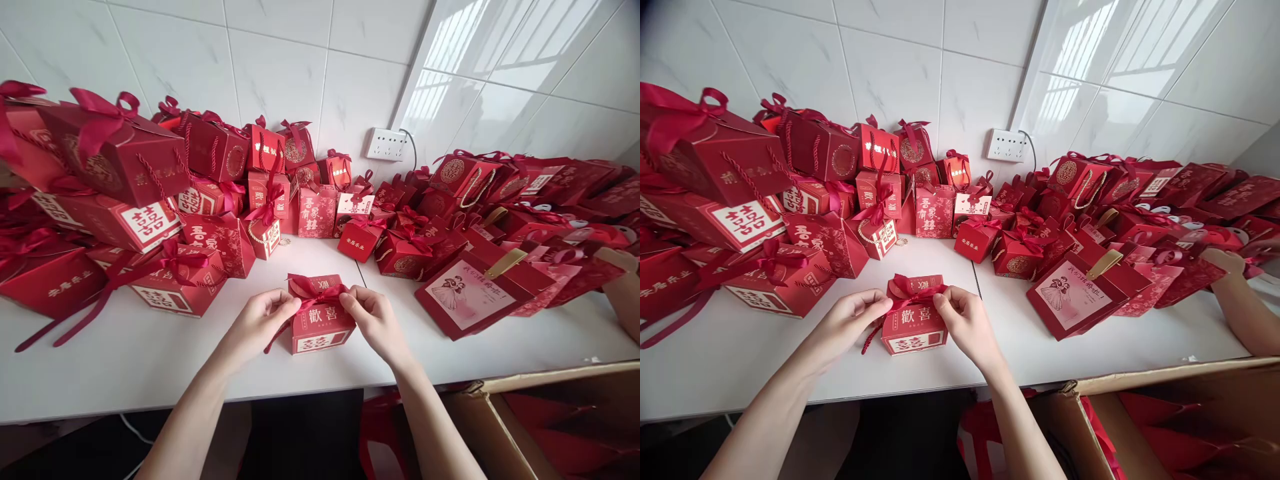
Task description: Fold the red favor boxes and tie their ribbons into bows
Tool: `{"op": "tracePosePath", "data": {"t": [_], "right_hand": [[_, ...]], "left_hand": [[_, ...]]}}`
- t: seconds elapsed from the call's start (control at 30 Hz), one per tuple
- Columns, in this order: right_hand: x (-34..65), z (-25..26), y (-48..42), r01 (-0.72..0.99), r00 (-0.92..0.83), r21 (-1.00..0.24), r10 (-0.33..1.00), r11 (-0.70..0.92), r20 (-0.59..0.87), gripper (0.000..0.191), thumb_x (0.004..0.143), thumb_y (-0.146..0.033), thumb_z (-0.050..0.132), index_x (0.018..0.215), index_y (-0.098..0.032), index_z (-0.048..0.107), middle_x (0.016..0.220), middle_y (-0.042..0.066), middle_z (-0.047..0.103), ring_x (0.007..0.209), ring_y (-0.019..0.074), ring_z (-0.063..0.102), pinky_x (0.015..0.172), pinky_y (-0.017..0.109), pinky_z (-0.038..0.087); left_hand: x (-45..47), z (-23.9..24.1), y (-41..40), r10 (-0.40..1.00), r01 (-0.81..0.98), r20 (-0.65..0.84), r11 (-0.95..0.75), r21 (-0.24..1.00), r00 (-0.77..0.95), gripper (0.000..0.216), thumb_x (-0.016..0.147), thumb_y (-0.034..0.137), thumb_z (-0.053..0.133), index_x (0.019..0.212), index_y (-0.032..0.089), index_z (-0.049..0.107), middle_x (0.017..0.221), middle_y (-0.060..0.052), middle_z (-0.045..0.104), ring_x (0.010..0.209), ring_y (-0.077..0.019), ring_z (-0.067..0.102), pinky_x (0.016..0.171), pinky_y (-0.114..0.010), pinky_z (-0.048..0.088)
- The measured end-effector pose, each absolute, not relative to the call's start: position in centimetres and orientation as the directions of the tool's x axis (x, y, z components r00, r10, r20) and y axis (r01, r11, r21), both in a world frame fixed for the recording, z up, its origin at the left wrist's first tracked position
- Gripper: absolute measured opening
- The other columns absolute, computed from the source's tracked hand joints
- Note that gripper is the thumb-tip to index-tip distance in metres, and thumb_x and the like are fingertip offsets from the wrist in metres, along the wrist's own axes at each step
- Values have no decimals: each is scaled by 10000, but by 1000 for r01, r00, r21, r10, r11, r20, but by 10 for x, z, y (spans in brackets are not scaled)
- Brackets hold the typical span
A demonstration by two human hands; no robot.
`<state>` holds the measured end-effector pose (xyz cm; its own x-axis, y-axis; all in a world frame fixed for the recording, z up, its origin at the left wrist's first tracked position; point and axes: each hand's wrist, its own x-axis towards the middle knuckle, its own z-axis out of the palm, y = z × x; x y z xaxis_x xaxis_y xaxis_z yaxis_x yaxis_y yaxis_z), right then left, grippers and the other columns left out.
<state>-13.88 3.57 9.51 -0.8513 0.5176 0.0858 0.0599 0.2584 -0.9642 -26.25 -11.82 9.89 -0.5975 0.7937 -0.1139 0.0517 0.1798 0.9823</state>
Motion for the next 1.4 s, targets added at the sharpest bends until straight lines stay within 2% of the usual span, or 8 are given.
{"op": "tracePosePath", "data": {"t": [0.13,0.33,0.53,0.63,0.73,0.97,1.27,1.4], "right_hand": [[-138,87,39,16,-857,-983,509,182,80,406,851,-458,473,586,-198,308,576,-56,269,536,82,227,482,228,192],[-131,81,42,-38,-904,-999,425,2,35,395,854,-426,480,578,-197,315,566,-58,272,517,75,234,479,223,212],[-122,93,32,24,-884,-987,464,161,54,447,852,-504,460,567,-196,308,559,-49,270,513,77,219,453,222,206],[-124,95,27,102,-841,-971,539,218,33,463,858,-509,465,558,-195,304,542,-52,268,506,77,227,443,218,212],[-125,93,25,141,-807,-959,590,247,33,422,866,-452,492,571,-193,338,536,-56,277,497,77,231,428,211,207],[-121,84,25,14,-816,-975,566,222,117,369,877,-387,499,589,-195,370,558,-43,313,511,89,258,447,215,232],[-125,66,31,-110,-831,-993,551,-38,71,426,857,-393,533,546,-190,326,539,-49,285,487,84,225,453,224,212],[-128,55,32,-161,-833,-976,551,-147,55,422,851,-380,547,540,-188,338,540,-51,307,480,81,229,451,224,216]], "left_hand": [[-271,99,-124,851,45,-128,175,984,-510,313,813,462,527,729,161,541,667,14,510,569,-96,440,490,-194,357],[-272,102,-127,869,74,-160,219,973,-468,334,808,472,501,653,179,461,584,47,387,498,-79,316,450,-197,277],[-256,111,-126,762,259,-86,322,911,-642,382,822,485,444,589,196,353,548,47,296,490,-95,279,435,-204,260],[-249,110,-124,719,300,-82,387,872,-690,389,791,489,508,580,197,360,527,49,313,469,-91,286,411,-199,252],[-249,108,-123,705,255,-122,405,878,-699,376,779,473,541,582,195,381,535,45,362,478,-91,330,418,-190,284],[-256,106,-123,773,65,-181,275,959,-608,369,784,463,503,563,199,371,543,32,334,503,-99,318,453,-216,317],[-257,87,-124,770,-59,-151,146,988,-620,372,784,446,526,563,190,371,555,40,293,510,-89,263,458,-234,234],[-260,80,-124,814,-64,-131,116,991,-566,377,817,440,500,579,195,340,569,41,292,509,-92,258,466,-243,218]]}}
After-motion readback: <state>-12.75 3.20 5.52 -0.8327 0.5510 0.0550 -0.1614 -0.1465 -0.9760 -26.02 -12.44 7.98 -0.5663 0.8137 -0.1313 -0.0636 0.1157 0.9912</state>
